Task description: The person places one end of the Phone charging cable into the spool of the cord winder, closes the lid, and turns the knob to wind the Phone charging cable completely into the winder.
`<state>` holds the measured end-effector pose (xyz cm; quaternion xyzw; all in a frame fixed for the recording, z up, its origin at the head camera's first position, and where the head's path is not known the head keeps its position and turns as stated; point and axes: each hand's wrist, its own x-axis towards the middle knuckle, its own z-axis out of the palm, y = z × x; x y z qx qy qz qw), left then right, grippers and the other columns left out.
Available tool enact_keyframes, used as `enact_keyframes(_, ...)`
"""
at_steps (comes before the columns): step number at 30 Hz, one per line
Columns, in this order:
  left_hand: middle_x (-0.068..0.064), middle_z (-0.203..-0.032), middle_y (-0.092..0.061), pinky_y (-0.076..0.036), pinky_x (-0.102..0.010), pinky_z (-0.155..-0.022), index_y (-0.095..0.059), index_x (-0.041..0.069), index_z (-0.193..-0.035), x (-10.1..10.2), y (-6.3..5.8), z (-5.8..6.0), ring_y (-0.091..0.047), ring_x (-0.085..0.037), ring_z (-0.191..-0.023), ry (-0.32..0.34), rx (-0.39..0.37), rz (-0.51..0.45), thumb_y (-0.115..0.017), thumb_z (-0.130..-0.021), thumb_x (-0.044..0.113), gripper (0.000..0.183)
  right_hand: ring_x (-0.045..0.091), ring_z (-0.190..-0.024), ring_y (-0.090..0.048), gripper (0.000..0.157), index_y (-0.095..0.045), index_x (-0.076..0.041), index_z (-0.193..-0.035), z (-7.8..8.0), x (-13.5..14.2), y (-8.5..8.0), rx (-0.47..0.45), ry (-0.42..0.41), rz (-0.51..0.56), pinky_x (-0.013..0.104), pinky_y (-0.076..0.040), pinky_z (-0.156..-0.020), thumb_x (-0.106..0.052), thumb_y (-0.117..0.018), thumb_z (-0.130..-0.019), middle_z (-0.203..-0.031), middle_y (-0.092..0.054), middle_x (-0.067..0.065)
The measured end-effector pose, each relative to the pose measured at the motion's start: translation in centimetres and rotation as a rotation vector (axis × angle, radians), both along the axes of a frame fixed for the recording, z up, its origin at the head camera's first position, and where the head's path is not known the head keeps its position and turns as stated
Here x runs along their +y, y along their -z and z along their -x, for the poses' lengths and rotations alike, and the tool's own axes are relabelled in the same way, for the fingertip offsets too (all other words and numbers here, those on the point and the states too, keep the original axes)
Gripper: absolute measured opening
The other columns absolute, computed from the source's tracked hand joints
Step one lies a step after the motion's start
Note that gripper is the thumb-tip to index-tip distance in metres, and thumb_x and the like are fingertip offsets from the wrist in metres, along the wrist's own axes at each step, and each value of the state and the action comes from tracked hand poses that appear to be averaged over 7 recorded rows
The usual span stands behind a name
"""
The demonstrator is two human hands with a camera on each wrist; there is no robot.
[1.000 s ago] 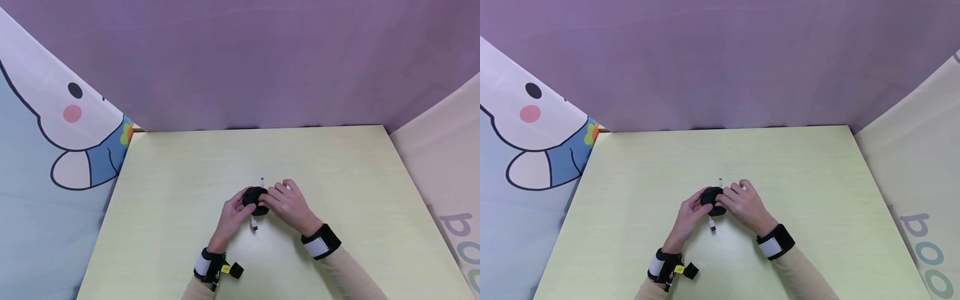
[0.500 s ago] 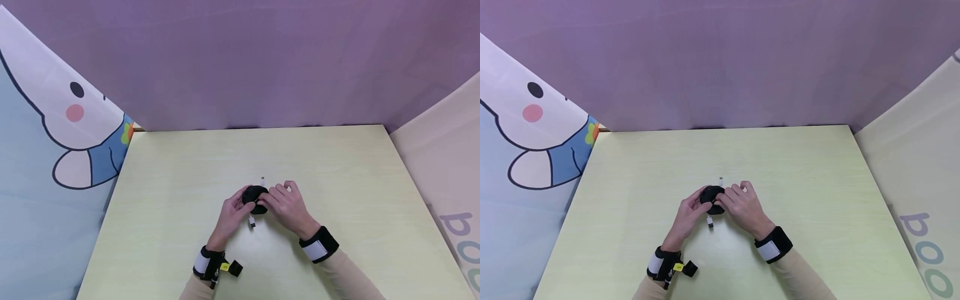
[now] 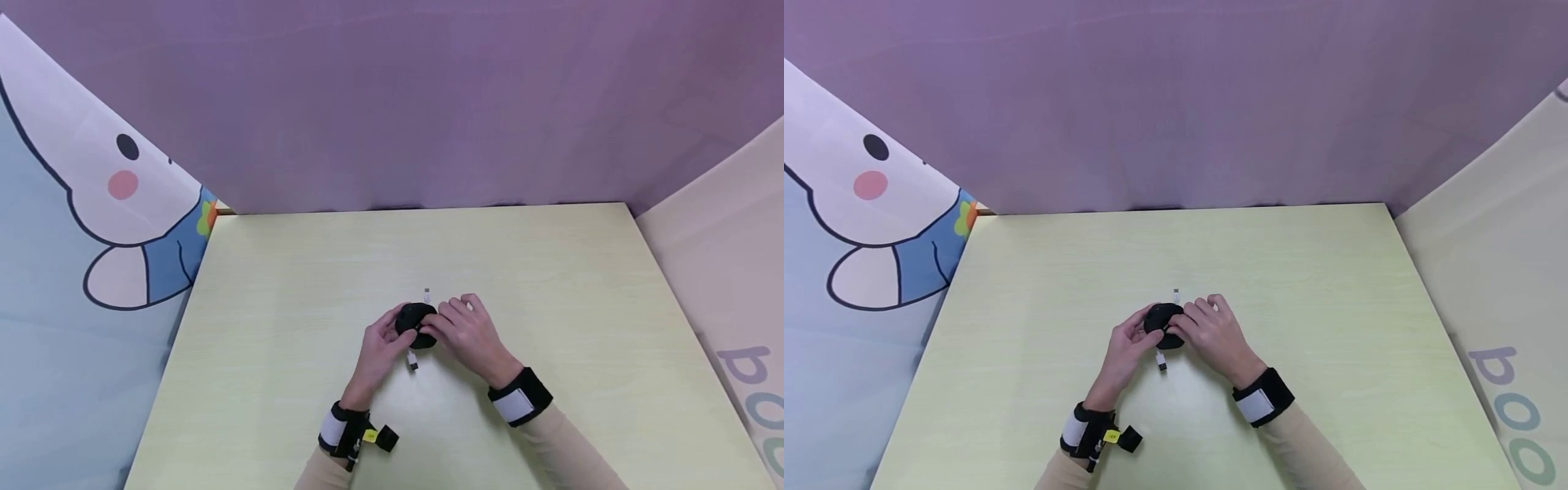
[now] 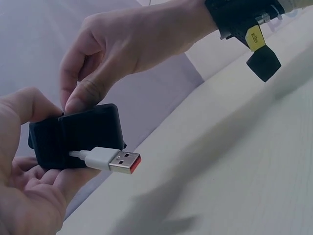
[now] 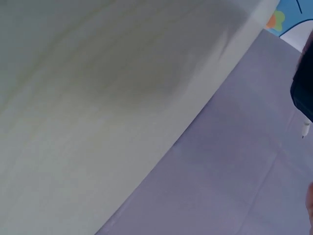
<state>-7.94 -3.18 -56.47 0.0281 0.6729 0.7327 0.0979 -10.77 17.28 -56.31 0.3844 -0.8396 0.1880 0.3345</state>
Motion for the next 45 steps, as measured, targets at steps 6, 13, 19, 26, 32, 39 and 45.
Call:
enact_keyframes(6, -0.028, -0.137, -0.063, -0.055, -0.025, -0.095, -0.051, -0.002, -0.148, 0.2, 0.1, 0.1, -0.065, -0.033, -0.123, -0.076, -0.069, 0.032, -0.064, -0.094, 0.004, 0.056, 0.018, -0.078, -0.058, 0.023, -0.077, -0.012, -0.108, 0.2, 0.0, 0.3, -0.123, -0.065, 0.036, 0.036, -0.049, -0.078, -0.022, -0.081, -0.087, -0.089, -0.060, 0.001)
enact_keyframes(13, -0.022, -0.139, -0.063, -0.056, -0.024, -0.094, -0.055, 0.004, -0.147, 0.0, 0.0, 0.5, -0.063, -0.029, -0.127, -0.158, -0.132, 0.011, -0.065, -0.094, 0.007, 0.054, 0.024, -0.106, -0.063, 0.061, -0.059, -0.008, -0.141, 0.3, 0.1, 0.6, -0.353, -0.095, 0.088, 0.042, -0.055, -0.089, -0.046, -0.072, -0.096, -0.123, -0.063, 0.011)
enact_keyframes(19, -0.022, -0.147, -0.057, -0.056, -0.026, -0.094, -0.054, 0.001, -0.147, 0.0, 0.0, 0.5, -0.061, -0.029, -0.129, -0.146, -0.166, -0.039, -0.064, -0.094, 0.009, 0.054, 0.029, -0.118, -0.061, 0.086, -0.043, -0.008, -0.155, 0.4, 0.2, 0.7, -0.549, -0.106, 0.048, 0.048, -0.054, -0.097, -0.044, -0.082, -0.087, -0.146, -0.050, 0.013)
enact_keyframes(26, -0.021, -0.149, -0.055, -0.054, -0.025, -0.096, -0.052, 0.000, -0.147, 0.0, 0.4, 0.4, -0.061, -0.023, -0.128, -0.100, -0.179, -0.046, -0.063, -0.097, 0.014, 0.053, 0.028, -0.122, -0.060, 0.089, -0.042, -0.006, -0.154, 0.7, 0.1, 1.0, -0.608, -0.117, 0.042, 0.046, -0.053, -0.101, -0.040, -0.085, -0.085, -0.144, -0.048, 0.013)
enact_keyframes(32, -0.026, -0.154, -0.047, -0.056, -0.025, -0.092, -0.044, -0.001, -0.153, -0.2, 0.5, 0.4, -0.065, -0.022, -0.121, -0.064, -0.204, -0.130, -0.057, -0.101, 0.019, 0.057, 0.026, -0.122, -0.060, 0.084, -0.047, -0.004, -0.149, 0.9, 0.2, 1.2, -0.632, -0.136, 0.071, 0.043, -0.053, -0.103, -0.037, -0.087, -0.083, -0.141, -0.049, 0.013)
enact_keyframes(39, -0.023, -0.149, -0.050, -0.055, -0.025, -0.095, -0.035, 0.000, -0.157, -0.1, 0.9, 0.2, -0.066, -0.017, -0.116, -0.073, -0.217, -0.201, -0.055, -0.104, 0.021, 0.061, 0.024, -0.123, -0.059, 0.082, -0.048, -0.003, -0.145, 1.4, 0.7, 1.4, -0.668, -0.122, 0.109, 0.040, -0.053, -0.104, -0.033, -0.089, -0.081, -0.139, -0.049, 0.011)
enact_keyframes(45, -0.019, -0.134, -0.062, -0.052, -0.038, -0.105, -0.038, -0.001, -0.154, 0.0, 1.0, 0.3, -0.067, -0.025, -0.119, -0.101, -0.195, -0.199, -0.058, -0.102, 0.019, 0.059, 0.027, -0.120, -0.061, 0.082, -0.047, 0.000, -0.145, 2.1, 1.9, 1.5, -0.679, -0.074, 0.144, 0.042, -0.055, -0.100, -0.028, -0.089, -0.081, -0.139, -0.048, 0.013)
